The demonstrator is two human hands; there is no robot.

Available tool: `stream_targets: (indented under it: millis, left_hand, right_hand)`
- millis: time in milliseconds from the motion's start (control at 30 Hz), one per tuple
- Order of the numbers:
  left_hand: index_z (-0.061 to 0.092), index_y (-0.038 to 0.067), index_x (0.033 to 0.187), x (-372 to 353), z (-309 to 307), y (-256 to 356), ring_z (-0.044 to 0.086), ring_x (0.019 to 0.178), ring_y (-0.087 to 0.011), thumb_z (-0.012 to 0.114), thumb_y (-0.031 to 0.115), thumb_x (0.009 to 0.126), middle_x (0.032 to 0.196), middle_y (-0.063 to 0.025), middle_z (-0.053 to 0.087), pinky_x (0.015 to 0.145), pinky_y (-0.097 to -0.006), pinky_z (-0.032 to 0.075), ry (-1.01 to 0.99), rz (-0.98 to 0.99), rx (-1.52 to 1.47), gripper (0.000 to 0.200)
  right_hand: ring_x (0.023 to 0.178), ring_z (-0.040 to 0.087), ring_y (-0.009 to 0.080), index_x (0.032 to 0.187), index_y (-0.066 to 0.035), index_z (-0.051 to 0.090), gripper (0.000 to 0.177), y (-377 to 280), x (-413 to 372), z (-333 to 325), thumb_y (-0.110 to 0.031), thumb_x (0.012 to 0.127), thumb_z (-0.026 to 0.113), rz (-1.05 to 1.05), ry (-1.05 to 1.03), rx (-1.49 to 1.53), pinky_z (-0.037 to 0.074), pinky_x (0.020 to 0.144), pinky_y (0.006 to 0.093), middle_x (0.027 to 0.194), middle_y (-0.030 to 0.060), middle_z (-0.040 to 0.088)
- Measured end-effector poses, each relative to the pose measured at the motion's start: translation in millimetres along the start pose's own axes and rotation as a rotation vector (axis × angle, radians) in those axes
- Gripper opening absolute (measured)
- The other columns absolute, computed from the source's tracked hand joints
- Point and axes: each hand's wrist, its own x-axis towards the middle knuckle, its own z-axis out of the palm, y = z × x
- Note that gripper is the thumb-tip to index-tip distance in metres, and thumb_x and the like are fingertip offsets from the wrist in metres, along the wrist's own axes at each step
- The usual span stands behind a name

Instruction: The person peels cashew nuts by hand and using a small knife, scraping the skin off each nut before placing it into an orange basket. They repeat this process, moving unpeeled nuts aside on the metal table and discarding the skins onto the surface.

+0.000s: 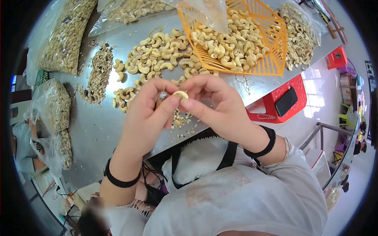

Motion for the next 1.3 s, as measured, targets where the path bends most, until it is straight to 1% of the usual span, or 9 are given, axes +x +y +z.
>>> stream_targets:
  millis: [167,333,633,767,867,1000,1067,1200,1300]
  left_hand:
    - [0.044,0.002,0.092,-11,5,-5,0.042,0.052,-0.0028,0.050,0.013,0.082,0.074,-0.0019,0.051,0.044,-0.0144,0.034,0.032,0.097,-0.045,0.016]
    - [0.040,0.001,0.100,-19,-2,-6,0.047,0.061,-0.0054,0.043,0.011,0.084,0.082,-0.0059,0.051,0.048,-0.0145,0.035,-0.085,0.097,-0.189,0.019]
    - [0.033,0.002,0.109,-28,5,0,0.048,0.068,-0.0072,0.041,0.009,0.084,0.090,-0.0098,0.051,0.050,-0.0151,0.037,-0.134,0.140,-0.101,0.026]
    - [0.034,0.002,0.109,-29,6,2,0.046,0.063,-0.0058,0.040,0.008,0.084,0.086,-0.0087,0.053,0.049,-0.0143,0.035,-0.127,0.110,-0.125,0.027]
    - [0.036,0.002,0.110,-32,1,2,0.041,0.055,-0.0035,0.041,0.008,0.084,0.078,-0.0066,0.054,0.046,-0.0132,0.031,-0.089,0.141,-0.121,0.027]
    - [0.040,0.003,0.109,-28,-12,8,0.035,0.049,-0.0013,0.041,0.008,0.083,0.070,-0.0035,0.052,0.044,-0.0129,0.027,0.177,0.164,-0.021,0.026]
    - [0.045,0.004,0.104,-21,-27,7,0.035,0.050,-0.0011,0.044,0.010,0.083,0.068,-0.0020,0.052,0.044,-0.0137,0.027,0.317,0.166,0.105,0.022]
    - [0.050,0.004,0.100,3,-48,-2,0.042,0.053,-0.0053,0.050,0.012,0.080,0.066,-0.0032,0.052,0.048,-0.0174,0.034,0.378,0.124,0.551,0.021]
    - [0.051,0.004,0.097,29,-47,-18,0.056,0.069,-0.0242,0.056,0.015,0.074,0.075,-0.0119,0.055,0.062,-0.0292,0.044,0.299,0.338,0.875,0.026]
  right_hand:
    - [0.064,0.048,0.0055,0.092,-0.001,0.051,0.020,-3,-2,1,-0.011,0.075,0.058,0.020,-0.073,0.003,0.039,0.057,0.0185,0.071,0.0001,0.051]
    - [0.075,0.053,0.0093,0.093,0.001,0.051,0.016,-9,-1,-1,-0.007,0.080,0.052,0.177,-0.142,0.403,0.044,0.065,0.0210,0.083,0.0049,0.056]
    - [0.077,0.054,0.0115,0.095,0.002,0.051,0.017,-8,0,-7,-0.007,0.080,0.052,0.160,-0.196,0.476,0.045,0.068,0.0230,0.085,0.0065,0.056]
    - [0.077,0.054,0.0109,0.093,0.001,0.052,0.016,-13,0,-8,-0.006,0.080,0.052,0.164,-0.183,0.491,0.044,0.068,0.0228,0.085,0.0060,0.057]
    - [0.077,0.053,0.0097,0.091,-0.001,0.054,0.015,-27,16,-27,-0.006,0.077,0.056,-0.232,0.284,0.108,0.043,0.070,0.0213,0.083,0.0053,0.057]
    - [0.090,0.049,0.0134,0.103,0.004,0.047,0.026,-53,32,-64,-0.005,0.079,0.051,-0.546,0.504,-0.330,0.037,0.080,0.0235,0.103,0.0099,0.051]
    - [0.082,0.052,0.0105,0.096,0.001,0.051,0.022,-55,28,-63,-0.005,0.075,0.057,-0.515,0.489,-0.216,0.041,0.071,0.0212,0.089,0.0058,0.055]
    - [0.079,0.051,0.0096,0.096,0.001,0.051,0.024,-43,14,-48,-0.001,0.074,0.058,-0.300,0.335,-0.132,0.041,0.072,0.0206,0.088,0.0050,0.054]
    - [0.077,0.050,0.0087,0.094,0.001,0.051,0.022,-33,8,-33,-0.001,0.074,0.058,-0.215,0.241,-0.061,0.040,0.071,0.0200,0.087,0.0040,0.054]
